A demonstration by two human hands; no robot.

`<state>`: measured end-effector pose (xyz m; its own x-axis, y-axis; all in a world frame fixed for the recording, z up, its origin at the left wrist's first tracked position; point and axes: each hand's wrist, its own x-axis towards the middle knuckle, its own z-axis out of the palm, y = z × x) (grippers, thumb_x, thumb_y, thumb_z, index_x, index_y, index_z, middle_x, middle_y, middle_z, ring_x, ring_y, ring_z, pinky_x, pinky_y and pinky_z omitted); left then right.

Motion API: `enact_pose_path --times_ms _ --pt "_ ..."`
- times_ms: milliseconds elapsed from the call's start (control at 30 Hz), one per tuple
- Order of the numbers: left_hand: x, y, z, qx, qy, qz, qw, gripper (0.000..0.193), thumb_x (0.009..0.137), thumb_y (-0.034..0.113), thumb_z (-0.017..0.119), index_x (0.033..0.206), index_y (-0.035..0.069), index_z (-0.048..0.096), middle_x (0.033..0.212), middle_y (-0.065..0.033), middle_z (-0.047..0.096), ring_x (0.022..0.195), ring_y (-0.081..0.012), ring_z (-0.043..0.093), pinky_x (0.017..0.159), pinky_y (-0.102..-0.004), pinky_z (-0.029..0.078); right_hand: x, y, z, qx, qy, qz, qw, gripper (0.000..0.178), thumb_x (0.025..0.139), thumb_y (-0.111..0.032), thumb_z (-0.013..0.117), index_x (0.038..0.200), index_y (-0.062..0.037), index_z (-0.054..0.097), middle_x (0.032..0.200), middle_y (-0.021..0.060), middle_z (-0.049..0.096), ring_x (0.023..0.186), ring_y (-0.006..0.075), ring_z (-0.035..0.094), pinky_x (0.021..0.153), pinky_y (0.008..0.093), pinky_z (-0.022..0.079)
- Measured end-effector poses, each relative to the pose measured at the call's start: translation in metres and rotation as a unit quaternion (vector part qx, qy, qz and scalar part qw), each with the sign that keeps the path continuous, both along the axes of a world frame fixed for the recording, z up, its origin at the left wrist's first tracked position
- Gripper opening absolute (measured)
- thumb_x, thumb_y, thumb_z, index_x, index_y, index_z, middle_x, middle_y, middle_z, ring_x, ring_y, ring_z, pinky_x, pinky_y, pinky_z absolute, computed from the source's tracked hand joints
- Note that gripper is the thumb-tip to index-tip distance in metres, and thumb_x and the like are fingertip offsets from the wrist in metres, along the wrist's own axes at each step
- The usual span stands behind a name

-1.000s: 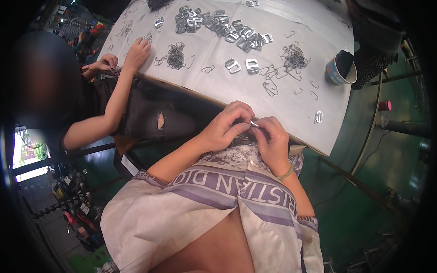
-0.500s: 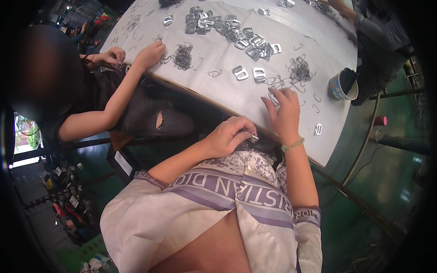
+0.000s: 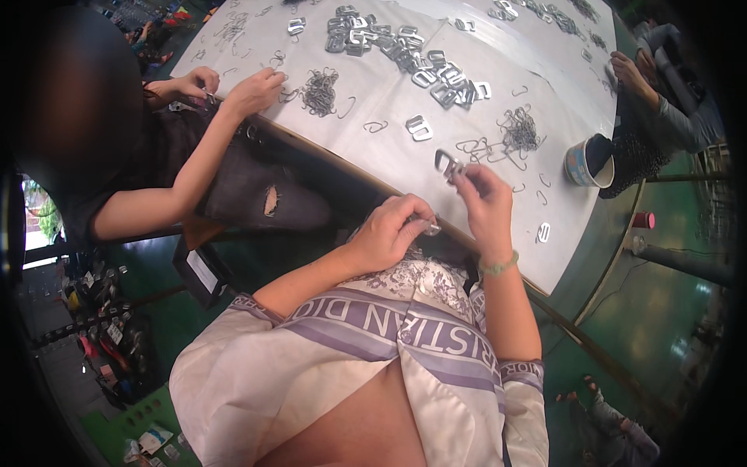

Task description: The person assembles small metal parts by hand at a table. They pick up a metal buckle and a wire, insert the wire through the buckle, and place the assembled unit on the table. This process is repeated continuously with other parts.

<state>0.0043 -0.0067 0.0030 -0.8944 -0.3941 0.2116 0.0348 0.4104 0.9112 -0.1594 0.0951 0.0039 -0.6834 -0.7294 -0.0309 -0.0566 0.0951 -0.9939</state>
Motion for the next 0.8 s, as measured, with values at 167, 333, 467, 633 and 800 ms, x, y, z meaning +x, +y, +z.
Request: enact_pose_path --times_ms 167,333,467,633,800 --pt "-0.007 0.006 0.006 -0.022 0.005 0.024 0.999 0.009 0.086 0.004 0.059 0.094 0.004 0.056 0.084 -0.011 0.062 0.081 -0.0327 0.059 0.078 -0.04 0.045 0.033 0.037 0.004 -0.01 -0.026 -0.004 1.0 0.008 0.086 -0.002 0.065 0.089 0.0052 0.065 0.087 0.005 0.064 0.079 0.0117 0.058 0.074 0.0252 0.045" --pt "-0.009 0.01 -0.003 -0.057 -0.005 -0.001 0.998 0.01 0.084 0.004 0.061 0.093 0.004 0.056 0.082 -0.0109 0.062 0.081 -0.0325 0.059 0.083 -0.0413 0.044 0.051 0.048 0.008 -0.005 -0.006 -0.046 0.999 0.008 0.083 0.005 0.064 0.091 0.0054 0.067 0.089 0.0073 0.065 0.082 0.0124 0.06 0.073 0.0243 0.048" --pt "-0.01 0.009 -0.003 -0.093 -0.012 -0.026 0.995 0.008 0.083 0.005 0.062 0.089 0.004 0.056 0.077 -0.0108 0.061 0.079 -0.0317 0.06 0.08 -0.0418 0.043 0.059 0.054 0.002 -0.016 0.005 -0.069 0.997 0.008 0.084 0.006 0.063 0.092 0.0049 0.066 0.088 0.0062 0.064 0.08 0.0109 0.059 0.071 0.0235 0.048" --pt "-0.021 -0.015 0.002 -0.057 -0.043 -0.148 0.986 0.005 0.082 0.004 0.064 0.085 0.001 0.062 0.082 -0.0126 0.064 0.081 -0.0319 0.062 0.077 -0.0396 0.048 0.056 0.07 -0.003 0.015 0.067 -0.042 0.997 0.008 0.086 0.007 0.062 0.093 0.0056 0.063 0.088 0.0046 0.061 0.079 0.0089 0.056 0.069 0.022 0.046" --pt "-0.085 -0.047 -0.027 -0.253 -0.008 -0.004 0.967 0.007 0.082 0.007 0.063 0.085 0.002 0.067 0.083 -0.0135 0.064 0.079 -0.032 0.062 0.071 -0.0408 0.05 0.06 0.074 -0.001 0.013 0.101 -0.041 0.994 0.013 0.079 0.008 0.064 0.09 0.0026 0.067 0.082 0.0104 0.064 0.073 0.0172 0.06 0.067 0.0274 0.047"
